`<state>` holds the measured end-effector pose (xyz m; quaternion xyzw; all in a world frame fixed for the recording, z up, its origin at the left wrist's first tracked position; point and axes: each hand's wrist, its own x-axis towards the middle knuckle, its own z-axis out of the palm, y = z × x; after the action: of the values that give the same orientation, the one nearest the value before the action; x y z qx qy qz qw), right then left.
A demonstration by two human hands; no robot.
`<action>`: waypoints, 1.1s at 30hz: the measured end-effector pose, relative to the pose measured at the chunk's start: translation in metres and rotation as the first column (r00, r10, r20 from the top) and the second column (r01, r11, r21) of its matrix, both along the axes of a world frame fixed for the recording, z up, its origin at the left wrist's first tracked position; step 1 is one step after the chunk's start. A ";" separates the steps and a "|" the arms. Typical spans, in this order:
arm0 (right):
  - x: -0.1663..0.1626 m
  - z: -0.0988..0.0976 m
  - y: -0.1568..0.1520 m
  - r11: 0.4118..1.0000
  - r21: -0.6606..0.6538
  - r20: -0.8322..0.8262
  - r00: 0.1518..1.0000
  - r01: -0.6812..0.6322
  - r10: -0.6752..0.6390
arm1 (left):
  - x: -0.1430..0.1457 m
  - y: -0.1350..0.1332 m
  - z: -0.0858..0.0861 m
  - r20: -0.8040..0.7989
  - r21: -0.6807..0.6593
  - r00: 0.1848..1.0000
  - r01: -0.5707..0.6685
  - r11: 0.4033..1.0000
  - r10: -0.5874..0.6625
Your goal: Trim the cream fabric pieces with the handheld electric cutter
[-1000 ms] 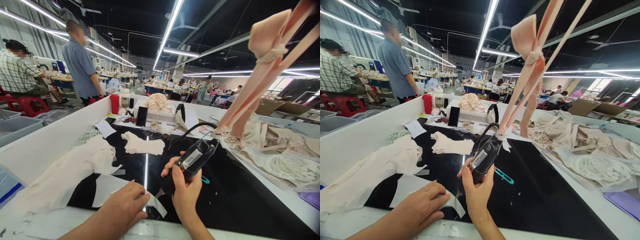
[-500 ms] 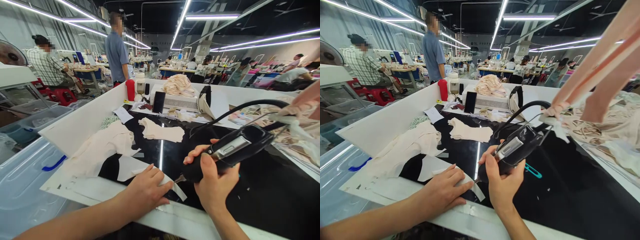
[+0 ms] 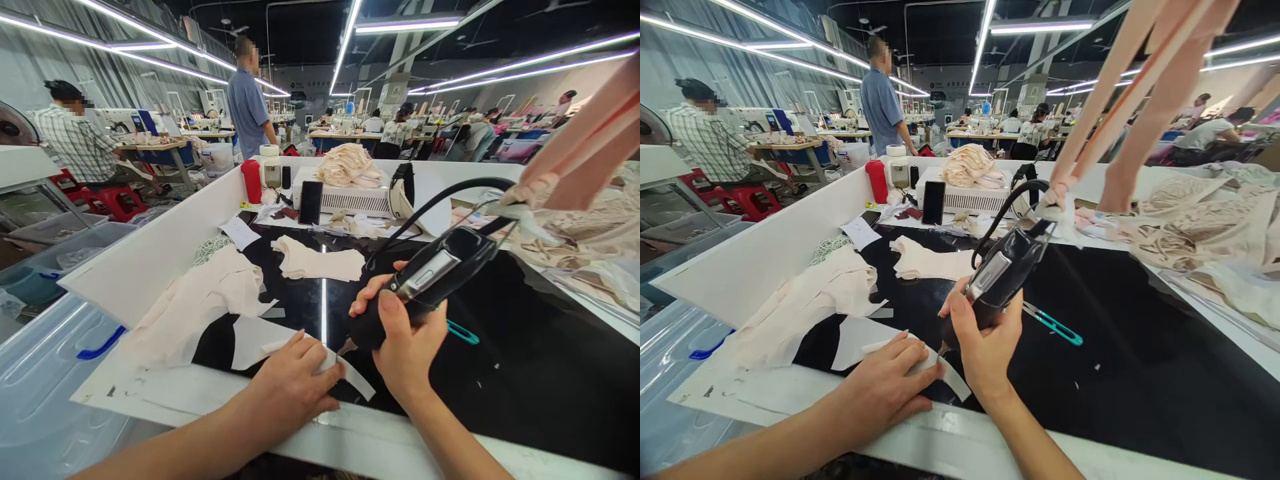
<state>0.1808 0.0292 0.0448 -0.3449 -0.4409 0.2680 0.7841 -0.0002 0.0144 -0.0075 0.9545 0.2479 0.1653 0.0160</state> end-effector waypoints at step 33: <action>-0.016 -0.003 0.022 0.990 0.059 -0.085 0.988 -0.125 0.130 | -0.009 -0.001 0.005 0.030 0.031 0.998 0.049 0.998 -0.050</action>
<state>0.1646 0.0514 0.0419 -0.2826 -0.4337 0.3207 0.7932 -0.0089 0.0131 -0.0021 0.9578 0.2215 0.1831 0.0092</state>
